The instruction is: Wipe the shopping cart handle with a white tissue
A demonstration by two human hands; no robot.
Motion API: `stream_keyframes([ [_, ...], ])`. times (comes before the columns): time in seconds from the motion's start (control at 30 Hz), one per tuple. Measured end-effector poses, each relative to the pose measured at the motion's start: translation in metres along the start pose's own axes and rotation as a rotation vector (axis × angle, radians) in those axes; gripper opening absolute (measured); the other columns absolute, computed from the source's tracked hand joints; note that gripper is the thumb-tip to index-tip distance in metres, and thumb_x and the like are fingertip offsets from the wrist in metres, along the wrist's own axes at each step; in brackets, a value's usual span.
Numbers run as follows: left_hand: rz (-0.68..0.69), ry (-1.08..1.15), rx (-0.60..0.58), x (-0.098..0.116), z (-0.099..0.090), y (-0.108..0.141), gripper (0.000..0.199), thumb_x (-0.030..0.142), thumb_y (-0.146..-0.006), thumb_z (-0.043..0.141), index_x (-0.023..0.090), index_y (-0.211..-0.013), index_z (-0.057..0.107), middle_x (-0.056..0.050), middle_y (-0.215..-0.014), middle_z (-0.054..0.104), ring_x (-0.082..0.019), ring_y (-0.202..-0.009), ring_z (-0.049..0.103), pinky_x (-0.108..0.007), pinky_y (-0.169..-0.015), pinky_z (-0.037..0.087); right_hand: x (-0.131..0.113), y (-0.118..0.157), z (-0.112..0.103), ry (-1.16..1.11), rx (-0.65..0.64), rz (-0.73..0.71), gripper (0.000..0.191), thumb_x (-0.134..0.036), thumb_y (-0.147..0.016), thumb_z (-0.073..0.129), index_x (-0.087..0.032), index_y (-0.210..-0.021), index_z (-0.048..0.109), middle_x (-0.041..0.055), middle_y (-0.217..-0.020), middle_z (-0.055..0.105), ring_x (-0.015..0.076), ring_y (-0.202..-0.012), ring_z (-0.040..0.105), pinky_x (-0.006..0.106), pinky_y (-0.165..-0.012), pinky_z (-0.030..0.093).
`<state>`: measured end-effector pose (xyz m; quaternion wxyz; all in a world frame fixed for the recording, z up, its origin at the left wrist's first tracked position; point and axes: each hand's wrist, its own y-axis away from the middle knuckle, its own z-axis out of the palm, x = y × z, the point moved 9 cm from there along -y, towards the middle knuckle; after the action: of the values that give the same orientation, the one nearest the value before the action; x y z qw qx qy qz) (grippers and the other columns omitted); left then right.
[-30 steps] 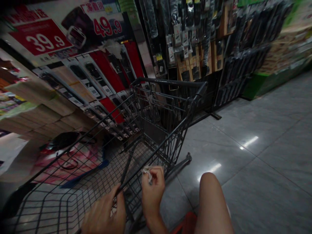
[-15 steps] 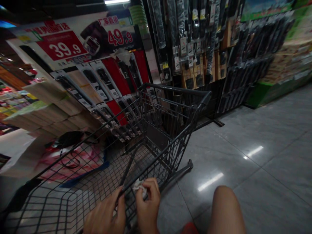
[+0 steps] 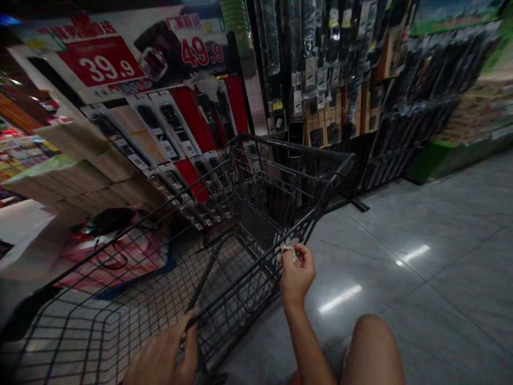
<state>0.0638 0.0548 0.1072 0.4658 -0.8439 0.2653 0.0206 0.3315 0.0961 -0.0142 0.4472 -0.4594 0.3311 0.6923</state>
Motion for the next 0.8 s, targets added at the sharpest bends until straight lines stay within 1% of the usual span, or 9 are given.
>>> stream_keyframes([
  [0.1,0.007,-0.010,-0.019,-0.001,0.002,0.000,0.021,0.015,-0.076,0.068,0.014,-0.096,0.064,-0.002,-0.065,0.067,-0.013,-0.056,0.054,-0.027,-0.058,0.034,-0.002,-0.005,0.000,-0.066,0.002,0.000,0.030,-0.033,-0.064,0.072,-0.019,-0.083,0.053,-0.0032,-0.076,0.058,0.0079,-0.049,0.052,0.022,-0.046,0.044],
  [0.23,0.009,-0.004,0.016,-0.002,0.001,-0.001,0.020,0.014,-0.076,0.068,0.014,-0.096,0.064,-0.002,-0.066,0.068,-0.012,-0.054,0.052,-0.027,-0.056,0.034,-0.004,-0.003,-0.003,-0.024,-0.016,-0.034,0.023,-0.035,-0.072,0.067,-0.016,-0.083,0.059,0.0029,-0.083,0.061,0.0099,-0.057,0.056,0.024,-0.051,0.049],
  [0.33,0.010,-0.013,0.007,-0.003,0.001,-0.002,0.021,0.014,-0.076,0.067,0.014,-0.097,0.064,-0.002,-0.066,0.068,-0.012,-0.053,0.052,-0.027,-0.057,0.035,-0.015,0.000,-0.002,0.086,-0.087,-0.174,0.023,-0.033,-0.078,0.061,-0.015,-0.092,0.065,0.0083,-0.097,0.060,0.0158,-0.078,0.061,0.030,-0.064,0.054],
  [0.4,0.010,-0.004,-0.018,-0.004,0.002,-0.001,0.024,0.014,-0.075,0.067,0.015,-0.099,0.064,-0.002,-0.069,0.069,-0.012,-0.056,0.054,-0.026,-0.058,0.037,-0.022,0.005,0.001,0.134,-0.147,-0.278,0.026,-0.029,-0.077,0.062,-0.017,-0.100,0.066,0.0097,-0.104,0.058,0.0197,-0.095,0.059,0.034,-0.076,0.054],
  [0.47,-0.003,0.017,-0.024,-0.006,0.002,-0.001,0.029,0.014,-0.074,0.068,0.016,-0.102,0.063,-0.003,-0.073,0.070,-0.014,-0.062,0.056,-0.027,-0.061,0.039,-0.026,0.009,0.004,0.158,-0.181,-0.337,0.031,-0.025,-0.075,0.064,-0.018,-0.105,0.064,0.0101,-0.106,0.056,0.0207,-0.102,0.057,0.035,-0.081,0.053],
  [0.53,-0.023,0.038,-0.013,-0.007,0.001,-0.002,0.034,0.016,-0.073,0.068,0.016,-0.106,0.063,-0.004,-0.075,0.070,-0.017,-0.067,0.058,-0.029,-0.064,0.041,-0.025,0.010,0.005,0.180,-0.180,-0.354,0.029,-0.024,-0.076,0.064,-0.018,-0.104,0.064,0.0099,-0.104,0.057,0.0201,-0.099,0.058,0.034,-0.078,0.054],
  [0.63,-0.024,0.105,0.022,-0.004,0.002,-0.009,0.037,0.017,-0.073,0.069,0.015,-0.109,0.062,-0.006,-0.077,0.069,-0.019,-0.072,0.059,-0.031,-0.068,0.043,-0.026,0.012,0.005,0.228,-0.153,-0.390,0.020,-0.022,-0.077,0.062,-0.018,-0.095,0.066,0.0081,-0.096,0.060,0.0191,-0.091,0.060,0.033,-0.073,0.054],
  [0.73,0.009,0.208,-0.003,0.008,0.009,-0.018,0.030,0.016,-0.076,0.067,0.015,-0.105,0.062,-0.006,-0.080,0.069,-0.016,-0.073,0.060,-0.028,-0.070,0.044,-0.029,0.016,0.008,0.266,-0.149,-0.460,0.014,-0.018,-0.076,0.061,-0.018,-0.089,0.067,0.0059,-0.090,0.061,0.0176,-0.084,0.061,0.033,-0.072,0.053],
  [0.8,0.011,0.221,-0.024,0.014,0.014,-0.021,0.027,0.018,-0.078,0.067,0.015,-0.104,0.061,-0.005,-0.081,0.070,-0.013,-0.071,0.061,-0.025,-0.068,0.044,-0.030,0.019,0.010,0.278,-0.157,-0.468,0.013,-0.016,-0.076,0.059,-0.018,-0.087,0.067,0.0051,-0.087,0.061,0.0163,-0.080,0.060,0.031,-0.069,0.052],
])
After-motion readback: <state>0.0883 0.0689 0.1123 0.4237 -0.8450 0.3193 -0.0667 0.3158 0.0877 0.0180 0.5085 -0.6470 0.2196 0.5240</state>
